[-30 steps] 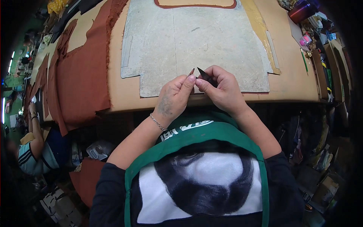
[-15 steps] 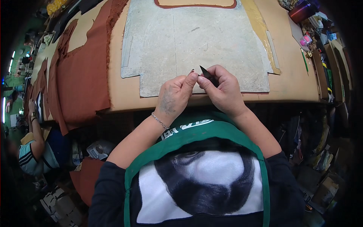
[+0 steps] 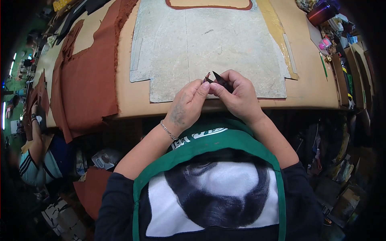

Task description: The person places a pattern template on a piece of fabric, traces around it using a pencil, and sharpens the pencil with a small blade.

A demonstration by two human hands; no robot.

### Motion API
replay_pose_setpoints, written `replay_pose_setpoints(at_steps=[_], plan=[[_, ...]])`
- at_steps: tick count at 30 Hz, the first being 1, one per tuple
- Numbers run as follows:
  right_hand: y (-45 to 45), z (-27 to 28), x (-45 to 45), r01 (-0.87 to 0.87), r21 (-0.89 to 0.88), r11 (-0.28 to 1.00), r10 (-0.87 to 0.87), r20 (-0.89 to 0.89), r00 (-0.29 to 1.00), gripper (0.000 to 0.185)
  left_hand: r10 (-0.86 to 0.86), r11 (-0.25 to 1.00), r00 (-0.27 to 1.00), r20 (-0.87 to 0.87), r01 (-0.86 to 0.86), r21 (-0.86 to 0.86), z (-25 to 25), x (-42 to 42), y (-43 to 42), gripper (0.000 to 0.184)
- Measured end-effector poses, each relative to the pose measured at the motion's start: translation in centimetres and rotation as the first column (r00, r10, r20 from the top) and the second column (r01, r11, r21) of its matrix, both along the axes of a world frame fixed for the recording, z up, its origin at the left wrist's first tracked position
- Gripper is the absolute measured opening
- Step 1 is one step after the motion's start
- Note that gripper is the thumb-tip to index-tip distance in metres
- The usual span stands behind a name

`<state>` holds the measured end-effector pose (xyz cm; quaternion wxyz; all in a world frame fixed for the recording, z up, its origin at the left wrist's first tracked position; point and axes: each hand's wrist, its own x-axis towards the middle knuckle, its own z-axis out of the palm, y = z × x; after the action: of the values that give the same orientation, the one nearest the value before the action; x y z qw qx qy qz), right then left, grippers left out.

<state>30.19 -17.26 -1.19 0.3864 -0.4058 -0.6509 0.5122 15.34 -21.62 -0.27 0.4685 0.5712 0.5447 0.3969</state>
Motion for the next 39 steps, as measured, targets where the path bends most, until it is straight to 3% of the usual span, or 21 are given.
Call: replay_pose_setpoints(at_steps=[12, 15, 18, 24, 33, 39], plan=[[0.0, 0.3, 0.1, -0.025, -0.007, 1.0, 0.025, 0.087, 0.996, 0.021, 0.049, 0.998, 0.999, 0.023, -0.048, -0.033, -0.1, 0.2, -0.1, 0.033], [0.0, 1.0, 0.2, -0.067, -0.069, 0.995, 0.073, 0.081, 0.994, 0.013, 0.096, 0.995, 0.993, 0.062, -0.097, 0.004, -0.3, 0.4, 0.0, 0.035], [-0.2, 0.7, 0.2, 0.002, 0.0, 1.0, -0.002, 0.068, 0.998, 0.019, 0.128, 0.99, 0.992, 0.003, -0.128, 0.053, -0.6, 0.4, 0.0, 0.037], [-0.6, 0.5, 0.0, 0.071, 0.07, 0.995, -0.074, 0.03, 0.997, 0.018, 0.143, 0.99, 0.988, -0.058, -0.143, -0.008, -0.1, 0.6, 0.1, 0.041], [0.0, 1.4, 0.5, 0.094, -0.029, 0.995, -0.096, -0.061, 0.994, 0.017, 0.11, 0.991, 0.994, -0.029, -0.107, 0.075, -0.7, 0.4, 0.1, 0.039], [0.5, 0.5, 0.9, -0.007, -0.129, 0.992, -0.001, -0.058, 0.998, 0.019, 0.124, 0.949, 0.936, 0.328, -0.015, -0.315, 1.1, -0.3, 0.3, 0.03]])
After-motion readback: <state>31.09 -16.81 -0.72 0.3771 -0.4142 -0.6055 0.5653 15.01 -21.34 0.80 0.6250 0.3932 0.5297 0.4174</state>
